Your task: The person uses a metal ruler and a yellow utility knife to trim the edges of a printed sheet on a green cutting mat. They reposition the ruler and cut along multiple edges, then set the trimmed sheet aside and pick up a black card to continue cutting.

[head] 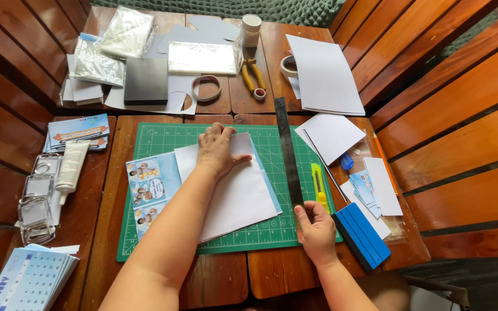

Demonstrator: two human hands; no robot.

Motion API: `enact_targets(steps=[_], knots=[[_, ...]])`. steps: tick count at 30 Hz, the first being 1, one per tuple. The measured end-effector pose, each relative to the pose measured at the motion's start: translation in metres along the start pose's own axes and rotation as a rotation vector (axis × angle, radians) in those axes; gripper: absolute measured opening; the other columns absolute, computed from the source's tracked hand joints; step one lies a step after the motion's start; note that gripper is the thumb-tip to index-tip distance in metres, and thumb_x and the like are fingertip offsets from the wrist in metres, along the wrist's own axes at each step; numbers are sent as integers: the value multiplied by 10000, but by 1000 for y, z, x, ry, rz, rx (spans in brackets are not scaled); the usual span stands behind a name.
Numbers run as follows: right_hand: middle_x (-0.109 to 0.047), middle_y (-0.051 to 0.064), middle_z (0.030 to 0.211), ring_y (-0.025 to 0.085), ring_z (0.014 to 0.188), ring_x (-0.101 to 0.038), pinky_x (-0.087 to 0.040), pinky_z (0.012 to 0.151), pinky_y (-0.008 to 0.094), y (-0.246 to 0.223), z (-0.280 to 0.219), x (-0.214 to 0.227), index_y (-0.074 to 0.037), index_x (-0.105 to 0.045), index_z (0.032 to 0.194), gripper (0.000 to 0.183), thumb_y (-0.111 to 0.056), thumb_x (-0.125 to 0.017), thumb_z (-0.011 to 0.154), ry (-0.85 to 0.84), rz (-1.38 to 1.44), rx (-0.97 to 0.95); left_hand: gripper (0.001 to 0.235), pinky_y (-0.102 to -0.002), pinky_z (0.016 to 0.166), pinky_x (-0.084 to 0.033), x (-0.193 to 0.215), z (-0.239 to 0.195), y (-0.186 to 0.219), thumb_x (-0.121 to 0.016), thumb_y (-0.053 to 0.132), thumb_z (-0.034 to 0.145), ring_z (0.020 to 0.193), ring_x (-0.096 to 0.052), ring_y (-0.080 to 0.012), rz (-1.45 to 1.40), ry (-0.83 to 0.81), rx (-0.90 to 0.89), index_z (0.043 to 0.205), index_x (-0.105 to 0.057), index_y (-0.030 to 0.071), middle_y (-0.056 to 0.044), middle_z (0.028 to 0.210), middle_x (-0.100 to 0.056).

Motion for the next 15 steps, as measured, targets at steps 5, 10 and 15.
enact_targets(steps=[5, 10, 15], knots=[[-589, 27, 532, 122, 368, -516, -435, 359, 256, -26, -8, -7, -70, -641, 898, 153, -199, -677, 973, -59, 168, -27, 524, -488, 1031, -381, -38, 29, 5, -720, 599, 841, 1210, -461, -361, -6, -12, 25, 1096, -616, 153, -114, 1249, -500], [-658, 36, 656, 132, 464, -584, -482, 393, 260, -19, -9, -3, -69, -674, 900, 153, -210, -706, 952, 2, 149, -61, 380, -511, 944, -404, -55, 49, 21, -520, 500, 1010, 1117, -494, -372, -34, 24, 24, 1039, -669, 152, -116, 1163, -549], [-632, 50, 664, 139, 478, -571, -489, 379, 263, -17, -11, -2, -48, -689, 901, 162, -203, -720, 937, 38, 203, -65, 383, -494, 989, -381, -66, 69, 41, -513, 491, 1019, 1193, -471, -365, -81, 24, 54, 1036, -658, 137, -126, 1219, -532]])
Point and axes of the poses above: each hand's wrist, its own z-axis towards the middle knuckle, its own x-axis out of the back of the hand, y = z × x, the point moved 9 cm from there along z, towards the middle knuckle
